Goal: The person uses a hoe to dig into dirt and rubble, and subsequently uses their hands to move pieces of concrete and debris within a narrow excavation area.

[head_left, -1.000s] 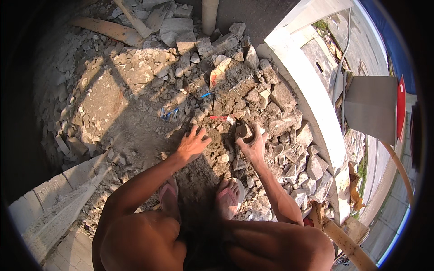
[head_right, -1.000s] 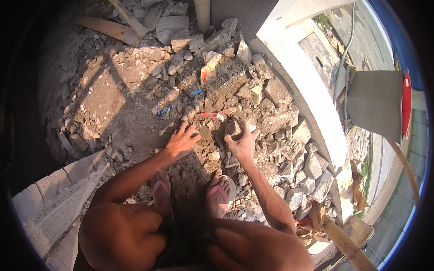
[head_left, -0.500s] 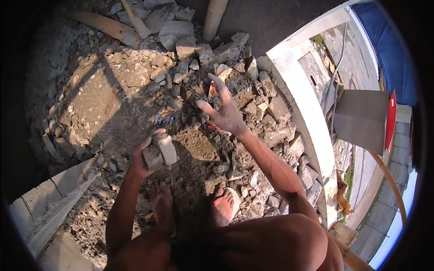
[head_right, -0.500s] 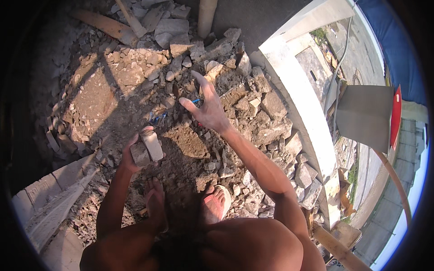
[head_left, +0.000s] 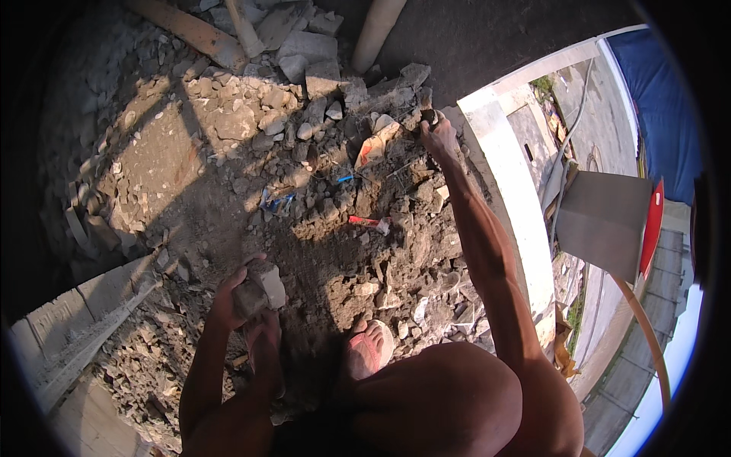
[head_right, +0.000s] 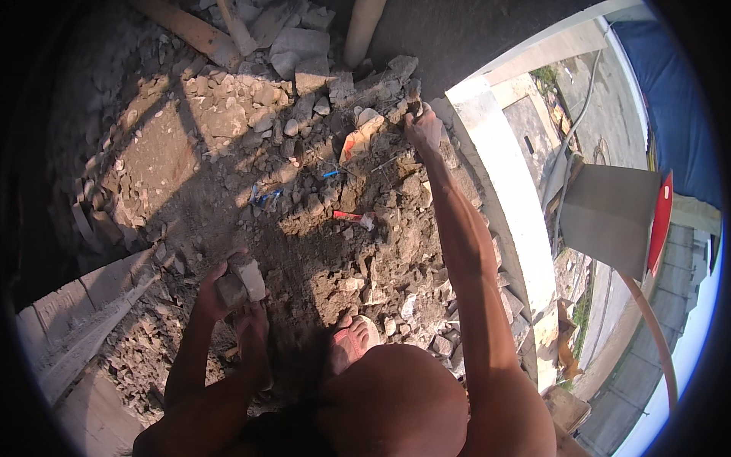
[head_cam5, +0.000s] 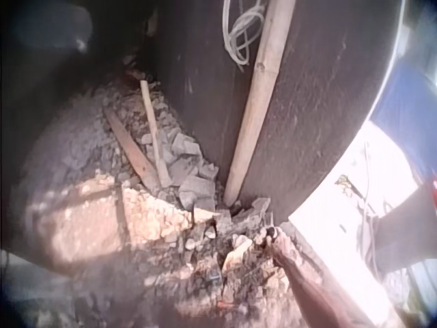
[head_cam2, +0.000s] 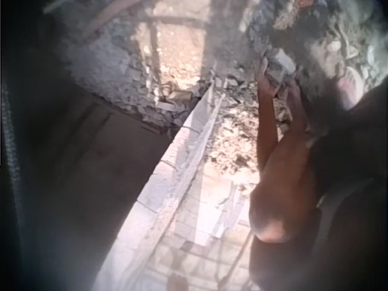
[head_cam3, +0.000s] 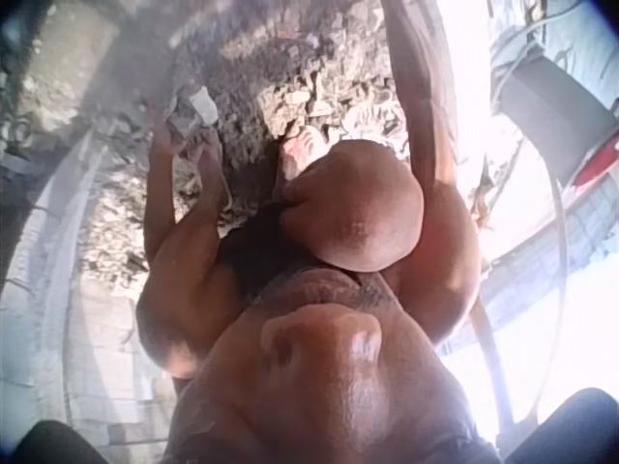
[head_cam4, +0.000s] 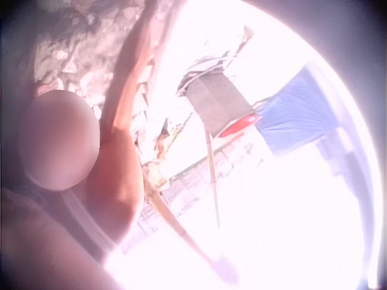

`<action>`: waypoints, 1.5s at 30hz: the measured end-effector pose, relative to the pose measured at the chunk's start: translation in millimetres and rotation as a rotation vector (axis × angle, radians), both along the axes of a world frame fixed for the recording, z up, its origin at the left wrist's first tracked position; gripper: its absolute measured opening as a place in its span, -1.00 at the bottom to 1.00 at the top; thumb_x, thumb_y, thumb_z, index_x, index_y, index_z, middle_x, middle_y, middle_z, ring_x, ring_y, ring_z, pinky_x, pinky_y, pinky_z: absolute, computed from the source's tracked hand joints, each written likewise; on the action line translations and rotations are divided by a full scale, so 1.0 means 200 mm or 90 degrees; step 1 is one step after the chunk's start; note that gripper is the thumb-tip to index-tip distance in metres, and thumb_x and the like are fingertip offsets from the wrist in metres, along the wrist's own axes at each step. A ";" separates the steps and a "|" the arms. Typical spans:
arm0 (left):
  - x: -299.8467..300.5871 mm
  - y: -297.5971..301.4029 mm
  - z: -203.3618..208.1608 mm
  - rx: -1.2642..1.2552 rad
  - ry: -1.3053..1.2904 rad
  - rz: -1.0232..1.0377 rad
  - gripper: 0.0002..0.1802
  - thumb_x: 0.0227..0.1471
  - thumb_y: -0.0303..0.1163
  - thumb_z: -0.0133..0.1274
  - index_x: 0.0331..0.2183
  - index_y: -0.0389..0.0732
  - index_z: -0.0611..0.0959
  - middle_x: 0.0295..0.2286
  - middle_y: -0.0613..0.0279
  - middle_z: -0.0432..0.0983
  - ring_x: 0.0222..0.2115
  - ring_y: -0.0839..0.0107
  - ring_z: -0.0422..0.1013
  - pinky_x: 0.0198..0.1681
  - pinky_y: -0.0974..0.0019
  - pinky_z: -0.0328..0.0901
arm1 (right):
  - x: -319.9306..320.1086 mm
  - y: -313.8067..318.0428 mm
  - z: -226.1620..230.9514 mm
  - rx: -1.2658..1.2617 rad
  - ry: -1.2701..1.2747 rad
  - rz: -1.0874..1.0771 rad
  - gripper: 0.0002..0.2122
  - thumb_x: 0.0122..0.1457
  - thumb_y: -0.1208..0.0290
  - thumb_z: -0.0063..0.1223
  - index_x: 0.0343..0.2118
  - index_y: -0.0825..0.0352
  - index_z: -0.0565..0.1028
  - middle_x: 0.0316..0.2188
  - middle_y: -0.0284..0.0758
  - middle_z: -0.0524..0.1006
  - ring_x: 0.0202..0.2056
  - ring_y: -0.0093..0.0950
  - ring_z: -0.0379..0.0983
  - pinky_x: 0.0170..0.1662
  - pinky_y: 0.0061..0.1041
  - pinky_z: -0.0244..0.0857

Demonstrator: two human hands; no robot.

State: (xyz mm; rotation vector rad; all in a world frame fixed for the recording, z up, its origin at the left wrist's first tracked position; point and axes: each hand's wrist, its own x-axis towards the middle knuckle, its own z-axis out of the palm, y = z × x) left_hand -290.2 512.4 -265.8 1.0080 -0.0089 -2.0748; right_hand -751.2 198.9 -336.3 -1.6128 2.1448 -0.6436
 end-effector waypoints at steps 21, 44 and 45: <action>0.02 0.01 0.02 0.000 -0.076 -0.021 -0.48 0.24 -0.14 0.00 0.19 0.02 0.36 -0.03 0.10 0.43 -0.08 0.06 0.47 -0.18 -0.24 0.49 | -0.01 0.20 -0.01 -0.243 -0.005 0.063 -0.61 0.13 0.37 0.05 0.04 0.35 0.46 -0.25 -0.01 0.62 -0.16 -0.04 0.57 -0.06 -0.20 0.43; 0.08 -0.05 0.10 0.093 -0.193 -0.065 -0.49 0.21 -0.15 0.04 0.16 0.05 0.35 -0.01 0.13 0.36 -0.05 0.09 0.43 -0.16 -0.18 0.50 | 0.13 0.77 0.54 -0.236 -0.094 0.189 -0.58 0.24 0.48 0.00 0.16 0.49 0.38 0.16 0.04 0.42 0.24 -0.14 0.31 0.26 -0.23 0.19; 0.09 -0.03 0.09 0.099 -0.190 -0.058 -0.49 0.21 -0.15 0.05 0.15 0.06 0.35 0.00 0.12 0.35 -0.06 0.09 0.44 -0.18 -0.16 0.51 | 0.18 0.85 0.57 -0.202 -0.157 0.125 -0.58 0.25 0.45 0.03 0.15 0.51 0.39 0.15 0.02 0.43 0.23 -0.17 0.31 0.27 -0.23 0.17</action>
